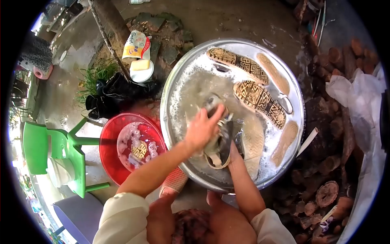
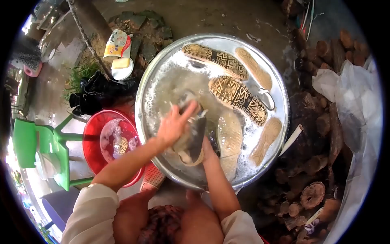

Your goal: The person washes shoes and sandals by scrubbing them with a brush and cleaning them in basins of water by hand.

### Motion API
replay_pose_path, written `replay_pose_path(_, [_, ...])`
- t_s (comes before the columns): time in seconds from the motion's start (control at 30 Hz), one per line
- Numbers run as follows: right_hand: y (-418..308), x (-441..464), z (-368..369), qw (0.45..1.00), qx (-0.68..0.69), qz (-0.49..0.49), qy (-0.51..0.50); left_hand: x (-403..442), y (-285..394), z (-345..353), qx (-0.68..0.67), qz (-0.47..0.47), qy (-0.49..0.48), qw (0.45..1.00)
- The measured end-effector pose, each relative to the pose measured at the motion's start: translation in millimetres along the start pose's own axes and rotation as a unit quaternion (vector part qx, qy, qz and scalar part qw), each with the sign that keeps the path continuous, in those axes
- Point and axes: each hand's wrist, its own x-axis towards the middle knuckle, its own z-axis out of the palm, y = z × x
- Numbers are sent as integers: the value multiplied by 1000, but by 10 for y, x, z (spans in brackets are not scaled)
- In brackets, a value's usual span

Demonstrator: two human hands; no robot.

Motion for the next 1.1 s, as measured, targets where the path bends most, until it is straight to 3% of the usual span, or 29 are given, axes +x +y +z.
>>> replay_pose_path(0.03, [1, 6, -34, 1000, 8, 12, 5, 198, -190, 115, 35, 32, 90, 995])
replay_pose_path(0.07, [11, 26, -65, 1000, 19, 23, 8, 375, -237, 56, 57, -44, 63, 995])
replay_pose_path(0.13, [27, 40, -6, 998, 48, 47, 16, 500, -400, 51, -84, -177, 115, 974])
replay_pose_path(0.2, [-73, -112, 232, 994, 42, 97, -25, 424, -643, 190, -270, -208, 175, 924])
replay_pose_path(0.27, [-73, 26, 187, 995, 68, 62, -34, 98, -497, 78, -507, -117, 134, 844])
replay_pose_path(0.3, [-74, 98, 164, 995, 82, 45, -39, -60, -384, 26, -517, -135, 99, 840])
replay_pose_path(0.33, [-14, 159, 116, 982, -155, -53, 91, -209, -291, -19, -526, -154, 64, 834])
replay_pose_path(0.4, [-66, 199, 137, 982, -164, 2, 96, -398, -94, -147, -295, -121, -3, 948])
replay_pose_path(0.43, [-80, 185, 139, 978, -174, -12, 112, -423, -25, -151, -315, -149, -32, 937])
replay_pose_path(0.5, [-71, 222, 47, 975, -154, -34, 153, -407, -93, -91, -307, -119, -27, 944])
replay_pose_path(0.53, [-108, 203, 80, 953, -235, -52, 182, -374, -185, -2, -289, -110, -15, 951])
replay_pose_path(0.6, [-231, 115, 172, 886, -392, -84, 235, -325, -386, 157, -382, -64, 50, 921])
replay_pose_path(0.63, [-339, 2, 304, 732, -621, -137, 244, -326, -309, 53, -495, -114, 68, 859])
replay_pose_path(0.67, [-417, -107, 555, 692, -652, -156, 270, -334, -291, -17, -547, -140, 69, 822])
replay_pose_path(0.73, [-575, -319, 1069, 600, -710, -189, 316, -343, -295, 19, -498, -92, 125, 853])
replay_pose_path(0.83, [-557, -443, 1396, 540, -711, -449, 39, -252, -265, 103, -488, -77, 151, 856])
replay_pose_path(0.87, [-478, -436, 1477, 557, -701, -443, -41, -232, -277, 134, -444, -43, 174, 878])
replay_pose_path(0.93, [-393, -406, 1424, 519, -739, -425, -71, -216, -237, 39, -347, 5, 221, 912])
replay_pose_path(1.0, [-528, -493, 1155, 419, -822, -385, 21, -262, -160, -160, -536, -111, 167, 820])
replay_pose_path(1.03, [-567, -519, 1058, 434, -809, -391, 69, -275, -118, -197, -547, -106, 194, 807])
replay_pose_path(1.07, [-595, -549, 986, 475, -797, -364, 78, -263, -131, -125, -508, -90, 209, 830])
replay_pose_path(1.1, [-575, -571, 969, 478, -813, -320, 92, -235, -122, -64, -469, -74, 224, 851])
